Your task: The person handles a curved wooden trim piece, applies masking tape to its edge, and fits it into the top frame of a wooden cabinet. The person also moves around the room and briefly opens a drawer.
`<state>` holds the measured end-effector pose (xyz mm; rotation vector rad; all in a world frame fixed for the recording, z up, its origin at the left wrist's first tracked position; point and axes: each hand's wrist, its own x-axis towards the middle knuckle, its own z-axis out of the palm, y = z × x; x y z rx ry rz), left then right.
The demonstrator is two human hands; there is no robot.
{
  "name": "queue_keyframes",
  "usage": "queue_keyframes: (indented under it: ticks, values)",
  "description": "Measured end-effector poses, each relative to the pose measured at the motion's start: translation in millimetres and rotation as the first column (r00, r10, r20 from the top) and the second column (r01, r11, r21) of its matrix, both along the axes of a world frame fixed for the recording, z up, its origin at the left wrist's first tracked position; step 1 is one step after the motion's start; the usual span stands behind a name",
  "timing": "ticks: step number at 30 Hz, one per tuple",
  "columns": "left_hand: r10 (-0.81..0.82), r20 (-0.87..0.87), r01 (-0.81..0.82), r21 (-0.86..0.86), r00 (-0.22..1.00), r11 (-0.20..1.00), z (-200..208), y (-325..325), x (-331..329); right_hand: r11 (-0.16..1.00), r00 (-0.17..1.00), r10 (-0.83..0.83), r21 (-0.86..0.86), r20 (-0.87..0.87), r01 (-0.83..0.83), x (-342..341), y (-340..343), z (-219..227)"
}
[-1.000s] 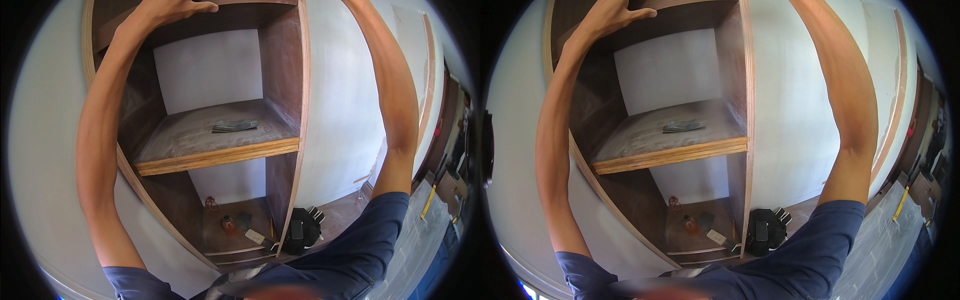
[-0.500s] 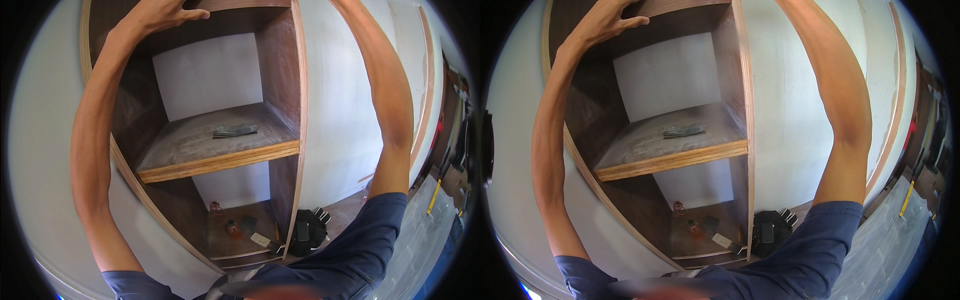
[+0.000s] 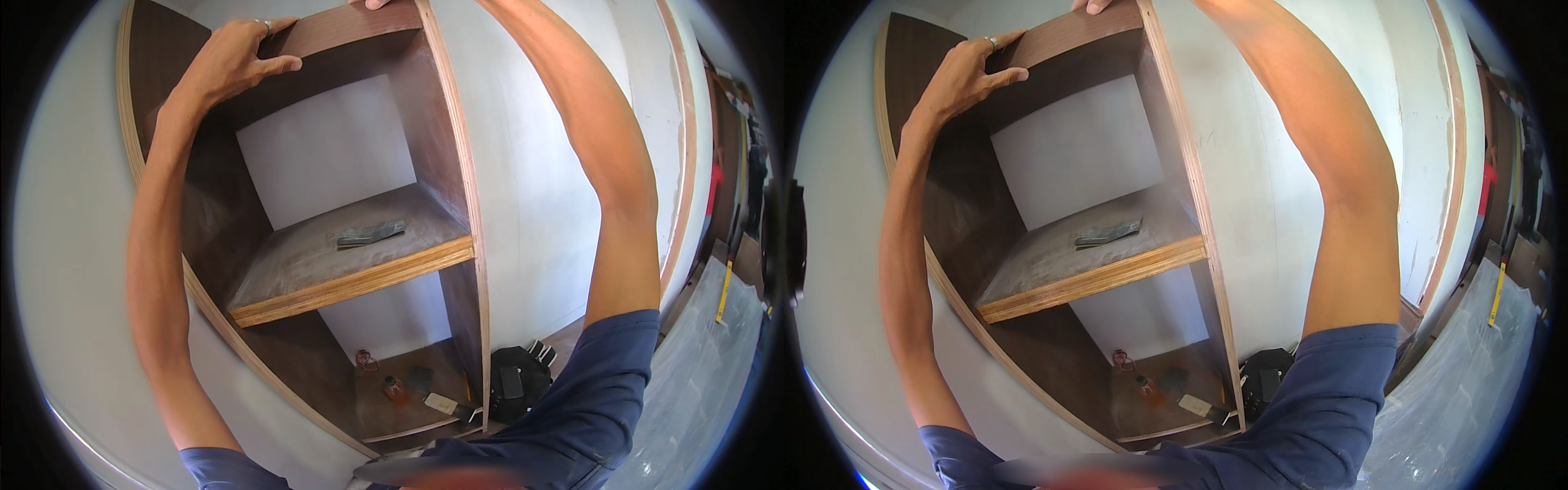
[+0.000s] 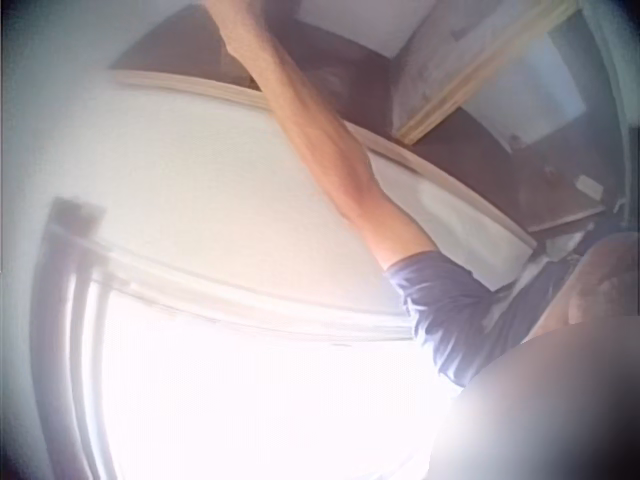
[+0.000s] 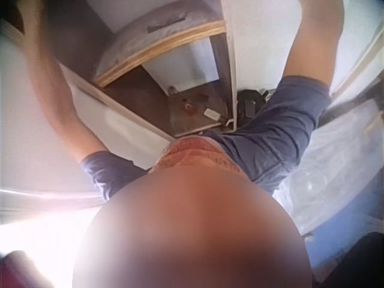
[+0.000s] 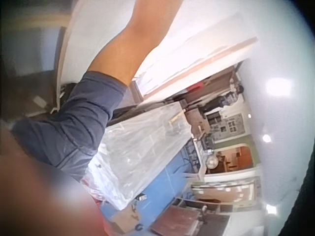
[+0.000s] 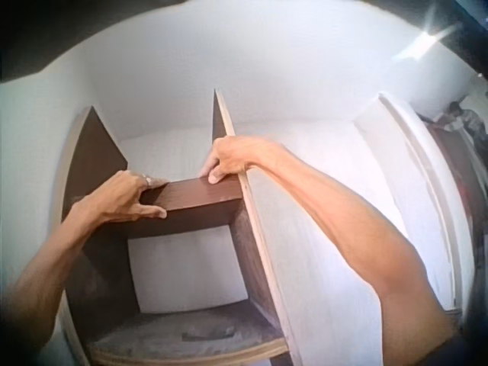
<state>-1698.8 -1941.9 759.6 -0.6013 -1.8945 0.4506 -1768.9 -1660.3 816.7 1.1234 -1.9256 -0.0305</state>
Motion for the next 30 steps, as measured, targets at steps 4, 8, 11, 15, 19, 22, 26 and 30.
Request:
queue_keyframes:
  ticks: [4, 8, 11, 15, 19, 22, 26, 30]
  values:
    - [-0.087, -0.027, 0.088, 0.03, 0.996, 0.996, -5, -1, -4, 0.995, 0.993, -0.075, 0.074, 0.086, 0.069, -1, 7, 11]
    - [-0.199, -0.116, 0.202, 0.014, 0.973, 0.979, -14, -3, -11, 0.995, 0.988, -0.015, 0.102, 0.155, -0.001, 0, 23, 12]
    - [-0.205, -0.13, 0.209, 0.018, 0.97, 0.978, -14, -5, -15, 0.995, 0.995, 0.091, 0.037, 0.029, -0.092, 1, 30, 4]
    - [-0.129, -0.116, 0.133, 0.029, 0.985, 0.991, -11, -6, -22, 0.957, 0.952, 0.195, -0.166, -0.238, -0.237, 14, 27, -10]
    - [-0.229, -0.233, 0.228, -0.032, 0.945, 0.973, -29, -2, -35, 0.839, 0.832, 0.242, -0.322, -0.5, -0.438, 26, -16, -26]
    - [-0.157, -0.356, 0.164, -0.01, 0.921, 0.986, -38, -2, -45, 0.774, 0.723, 0.255, -0.312, -0.642, -0.55, 13, -58, -37]
    - [-0.203, -0.443, 0.199, -0.057, 0.873, 0.978, -46, -8, -49, 0.841, 0.738, 0.074, -0.355, -0.671, -0.408, -18, -73, -49]
    - [-0.214, -0.478, 0.211, -0.06, 0.852, 0.976, -57, -38, -44, 0.851, 0.724, 0.054, -0.348, -0.688, -0.394, -35, -49, -39]
